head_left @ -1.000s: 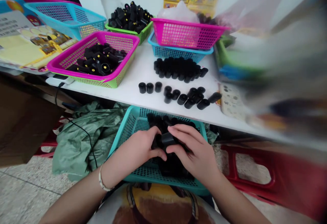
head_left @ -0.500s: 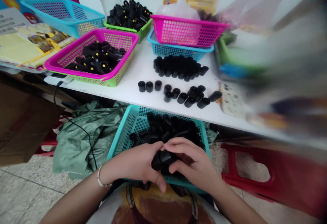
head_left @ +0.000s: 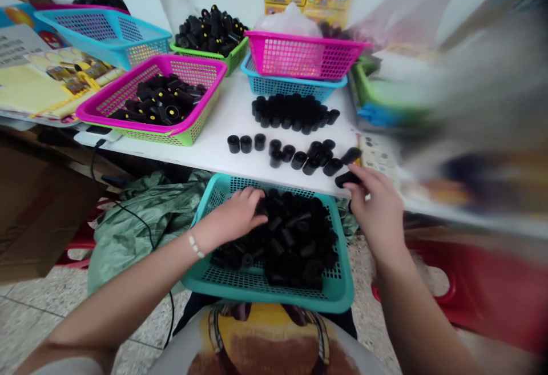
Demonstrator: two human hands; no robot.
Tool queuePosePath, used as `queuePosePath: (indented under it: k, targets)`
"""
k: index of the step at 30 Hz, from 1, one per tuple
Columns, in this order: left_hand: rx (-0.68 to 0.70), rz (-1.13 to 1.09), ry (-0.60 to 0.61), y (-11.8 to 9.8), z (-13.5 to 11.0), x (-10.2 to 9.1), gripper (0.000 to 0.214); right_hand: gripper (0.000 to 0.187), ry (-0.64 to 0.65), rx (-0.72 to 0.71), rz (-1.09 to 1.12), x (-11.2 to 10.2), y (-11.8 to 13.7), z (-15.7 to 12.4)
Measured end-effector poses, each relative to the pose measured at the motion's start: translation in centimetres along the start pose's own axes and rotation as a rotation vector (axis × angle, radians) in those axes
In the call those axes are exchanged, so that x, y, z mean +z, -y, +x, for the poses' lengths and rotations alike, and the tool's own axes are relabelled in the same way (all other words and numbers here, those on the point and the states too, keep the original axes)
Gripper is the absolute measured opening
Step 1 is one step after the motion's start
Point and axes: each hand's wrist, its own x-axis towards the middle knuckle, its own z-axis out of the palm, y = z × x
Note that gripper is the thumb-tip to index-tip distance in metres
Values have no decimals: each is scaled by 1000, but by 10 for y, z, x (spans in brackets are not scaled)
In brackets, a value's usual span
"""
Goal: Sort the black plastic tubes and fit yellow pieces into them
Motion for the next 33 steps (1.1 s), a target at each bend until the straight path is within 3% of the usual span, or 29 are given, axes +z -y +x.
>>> queuePosePath:
  k: [2,4,7,10,12,15,18,20,26,29,33]
  targets:
    - [-27,123,-8,6,23,11,48,29,15,32,-28,12,-24,17]
    - [-26,151,0,6,42,25,52,37,45,63,-11,20,-31,25]
    - [-21,164,6,3,57,41,58,49,-28,87,-20,19,-12,18]
    - [-20,160,18,4,60,45,64,34,-80,39,-1,10,24,-2]
    - [-13,145,30,6,60,44,62,26,30,-22,89,10,43,-16]
    - [18,111,49,10,60,42,48,24,348,-66,186,23,58,-31]
    - [65,65,73,13,59,43,37,26,638,-86,103,43,63,-36]
    - [94,32,93,15,56,43,35,26,724,-105,62,53,65,-35]
    - [116,-100,94,26,38,31,41,29,781,-85,205,59,66,-31]
    - [97,-184,76,35,33,25,28,31,763,62,433,54,56,-31]
    - [69,-273,25,39,28,16,18,31,634,302,668,39,45,-31]
